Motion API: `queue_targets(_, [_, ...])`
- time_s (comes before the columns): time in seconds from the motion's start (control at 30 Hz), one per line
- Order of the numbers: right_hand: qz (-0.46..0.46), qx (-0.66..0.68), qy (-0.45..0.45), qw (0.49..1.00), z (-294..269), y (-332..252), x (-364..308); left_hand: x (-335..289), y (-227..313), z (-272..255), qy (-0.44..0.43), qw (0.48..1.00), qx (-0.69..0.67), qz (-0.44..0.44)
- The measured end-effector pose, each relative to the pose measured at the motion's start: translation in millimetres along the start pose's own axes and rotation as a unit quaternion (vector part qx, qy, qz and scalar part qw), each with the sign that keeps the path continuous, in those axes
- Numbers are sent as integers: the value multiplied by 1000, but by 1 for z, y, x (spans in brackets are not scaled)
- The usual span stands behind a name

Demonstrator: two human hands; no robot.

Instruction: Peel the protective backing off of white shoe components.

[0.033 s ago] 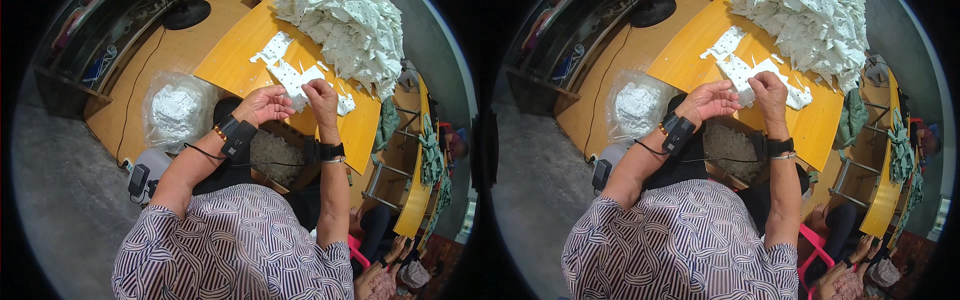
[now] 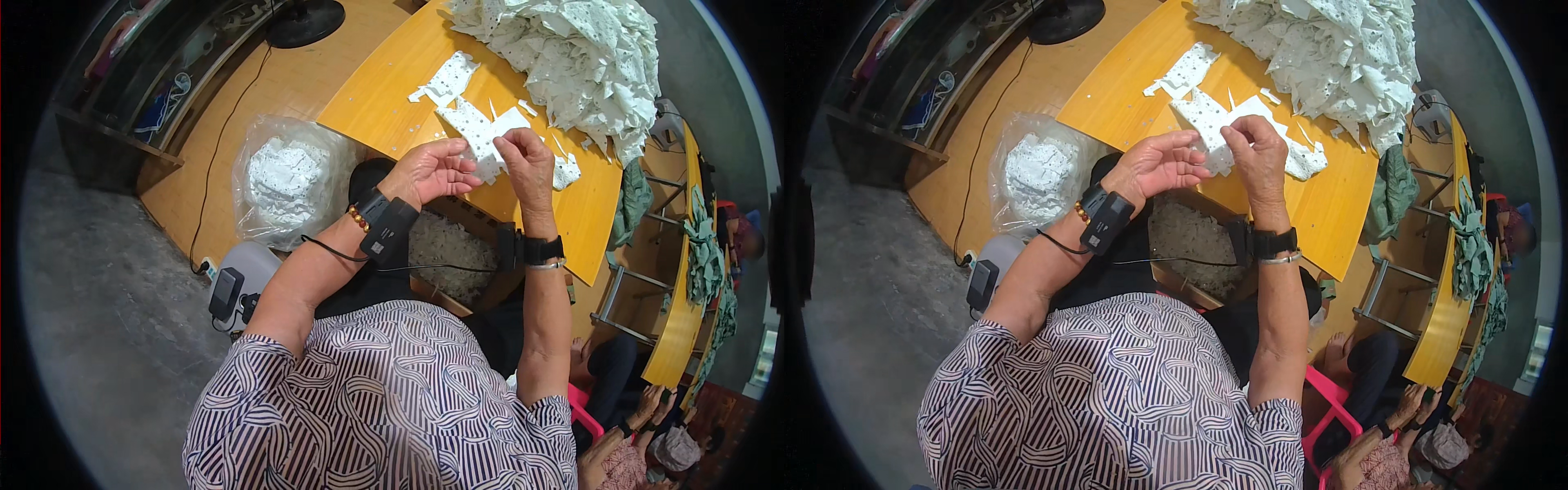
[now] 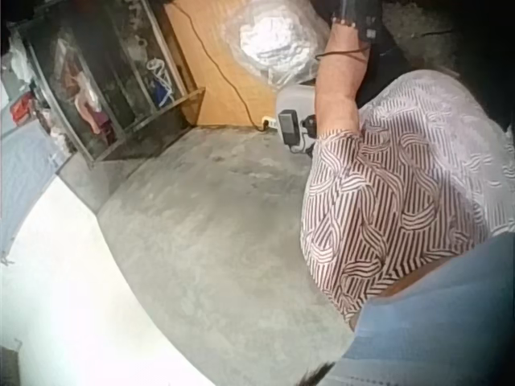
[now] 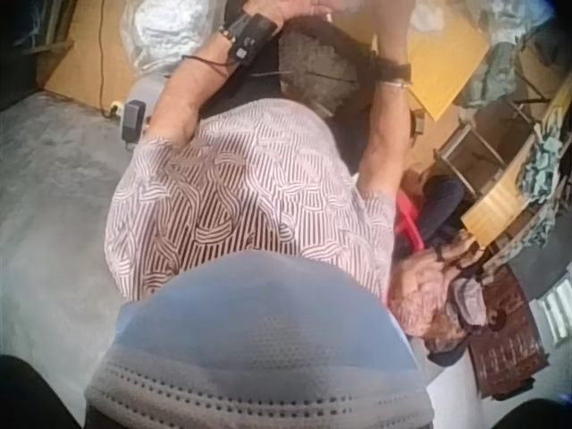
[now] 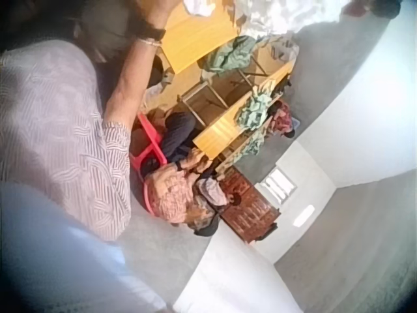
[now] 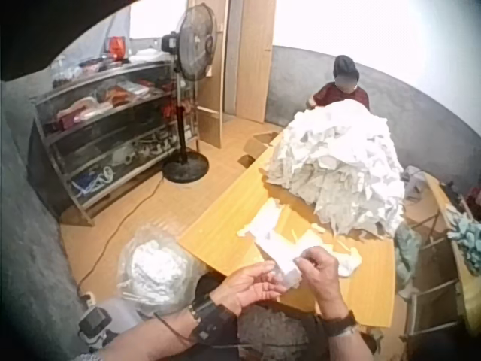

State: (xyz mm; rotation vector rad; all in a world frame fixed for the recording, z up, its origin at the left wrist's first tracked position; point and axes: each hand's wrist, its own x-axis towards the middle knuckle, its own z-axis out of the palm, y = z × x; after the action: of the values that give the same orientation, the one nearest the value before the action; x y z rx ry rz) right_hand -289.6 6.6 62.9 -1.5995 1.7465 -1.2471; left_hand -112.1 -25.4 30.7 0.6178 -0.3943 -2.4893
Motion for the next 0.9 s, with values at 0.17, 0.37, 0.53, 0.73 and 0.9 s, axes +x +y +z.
queue_targets(0.17, [-116,-215,63,968,10,-18,-14,-22,-7,-10,2,998,6,64])
queue_targets(0.37, [-23,-271,-5,962,15,-4,-9,-26,-8,-11,-6,997,20,80])
queue_targets(0.53, [-199,-224,63,952,15,-27,-16,-27,-12,-13,-20,996,-54,64])
queue_targets(0.73, [-331,-229,-111,909,33,-53,-64,-29,-18,-12,-10,981,-137,137])
queue_targets(0.9, [-301,-309,-128,893,31,-45,-79,-36,-13,-35,-67,978,-136,141])
